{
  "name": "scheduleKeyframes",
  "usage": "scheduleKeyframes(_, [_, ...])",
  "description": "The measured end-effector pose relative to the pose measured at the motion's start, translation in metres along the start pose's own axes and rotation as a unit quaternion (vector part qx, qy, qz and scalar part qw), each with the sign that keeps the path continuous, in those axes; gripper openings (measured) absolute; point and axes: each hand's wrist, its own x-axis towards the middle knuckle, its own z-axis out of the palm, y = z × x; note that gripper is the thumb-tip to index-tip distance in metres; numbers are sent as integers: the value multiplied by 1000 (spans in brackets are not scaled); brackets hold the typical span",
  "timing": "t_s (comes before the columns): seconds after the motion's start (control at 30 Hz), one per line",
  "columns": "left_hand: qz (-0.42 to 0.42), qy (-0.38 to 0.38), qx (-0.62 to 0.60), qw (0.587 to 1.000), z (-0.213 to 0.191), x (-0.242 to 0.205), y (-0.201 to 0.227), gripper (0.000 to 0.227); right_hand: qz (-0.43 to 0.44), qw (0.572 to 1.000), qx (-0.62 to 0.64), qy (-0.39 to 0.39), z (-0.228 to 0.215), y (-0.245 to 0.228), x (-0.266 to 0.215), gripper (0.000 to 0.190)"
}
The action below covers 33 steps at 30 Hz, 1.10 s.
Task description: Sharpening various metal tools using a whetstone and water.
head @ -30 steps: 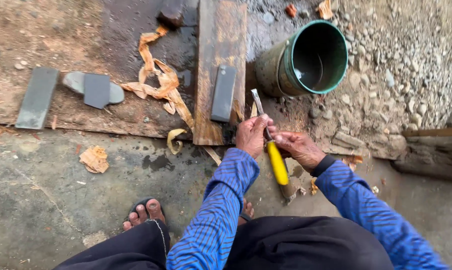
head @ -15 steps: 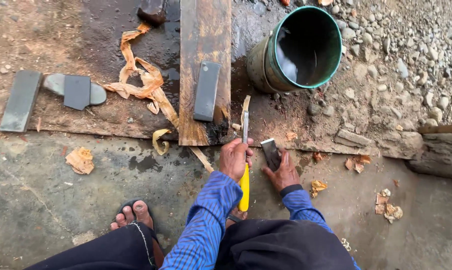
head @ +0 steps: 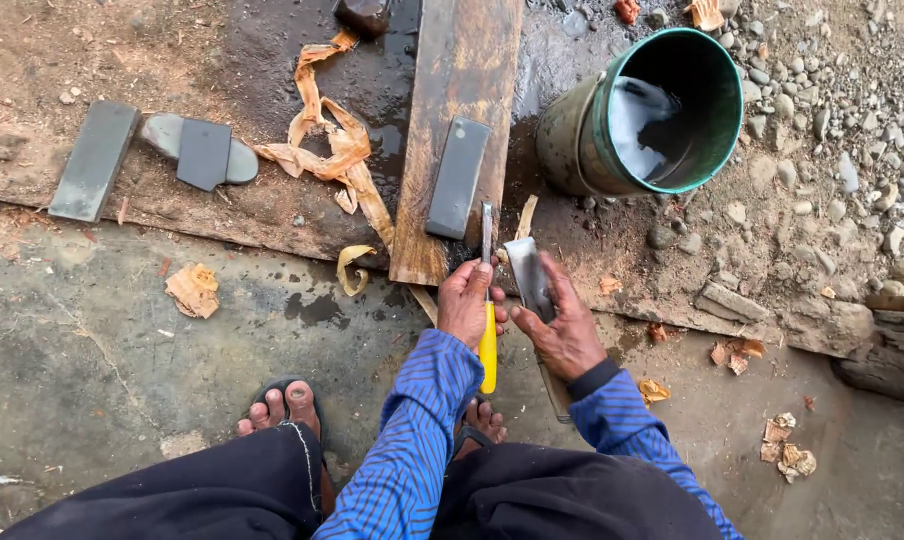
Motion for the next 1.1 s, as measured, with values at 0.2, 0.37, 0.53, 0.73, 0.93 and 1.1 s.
scheduleKeyframes(0.2, [25,-21,-55,998,-8,10,-15,33,41,995,-91,-20,18,5,12,55])
scheduleKeyframes(0.37, [30,-6,-63,998,-4,3,-11,29,4,992,-126,-16,25,-6,14,50])
scheduleKeyframes(0.53, [31,-11,-66,997,-6,4,-24,25,137,984,-113,-9,31,-22,30,51])
scheduleKeyframes(0.73, [34,4,-44,998,-5,7,-11,27,13,991,-136,-7,32,-26,35,50])
scheduleKeyframes(0.93, [36,11,-39,999,-7,12,-13,25,-27,984,-178,13,36,-17,28,50])
scheduleKeyframes(1.1, [32,-50,-88,994,-9,11,-20,27,81,996,23,33,29,-16,32,52])
